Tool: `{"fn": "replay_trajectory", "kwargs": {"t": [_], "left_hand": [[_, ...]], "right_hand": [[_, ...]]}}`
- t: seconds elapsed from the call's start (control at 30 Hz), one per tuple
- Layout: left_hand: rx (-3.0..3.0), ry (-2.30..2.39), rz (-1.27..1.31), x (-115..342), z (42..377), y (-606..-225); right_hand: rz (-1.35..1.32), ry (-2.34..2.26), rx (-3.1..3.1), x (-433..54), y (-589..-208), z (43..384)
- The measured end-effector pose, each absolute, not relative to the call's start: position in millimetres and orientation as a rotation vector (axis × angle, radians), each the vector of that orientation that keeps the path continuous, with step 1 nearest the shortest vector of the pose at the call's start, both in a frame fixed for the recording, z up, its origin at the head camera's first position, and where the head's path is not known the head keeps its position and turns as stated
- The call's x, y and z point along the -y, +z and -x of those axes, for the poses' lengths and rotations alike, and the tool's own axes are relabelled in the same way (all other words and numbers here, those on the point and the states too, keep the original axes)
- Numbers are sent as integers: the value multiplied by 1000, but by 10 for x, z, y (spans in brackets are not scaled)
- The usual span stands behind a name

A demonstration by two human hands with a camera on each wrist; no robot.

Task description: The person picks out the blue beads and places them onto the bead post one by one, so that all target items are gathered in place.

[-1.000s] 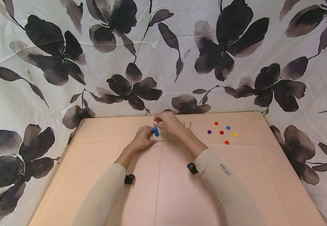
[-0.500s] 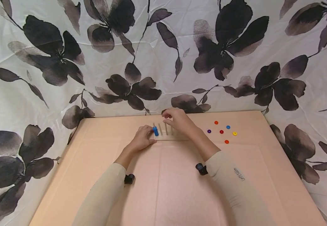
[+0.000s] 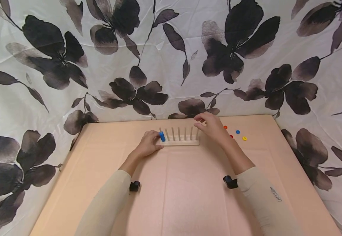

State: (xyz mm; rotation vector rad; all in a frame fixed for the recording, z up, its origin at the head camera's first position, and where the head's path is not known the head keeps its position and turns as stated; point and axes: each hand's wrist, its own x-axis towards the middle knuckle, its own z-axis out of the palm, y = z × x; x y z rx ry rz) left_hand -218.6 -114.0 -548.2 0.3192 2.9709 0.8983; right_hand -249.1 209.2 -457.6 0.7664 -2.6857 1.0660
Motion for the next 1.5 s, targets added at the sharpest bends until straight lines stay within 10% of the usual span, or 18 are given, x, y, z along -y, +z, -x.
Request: {"fn": "replay_trajectory", "kwargs": {"t": [1.5], "left_hand": [[-2961,883,-360,1192,2102,-5462]], "right_hand": [[-123,943,3017,-3439,-5277,2477]]}}
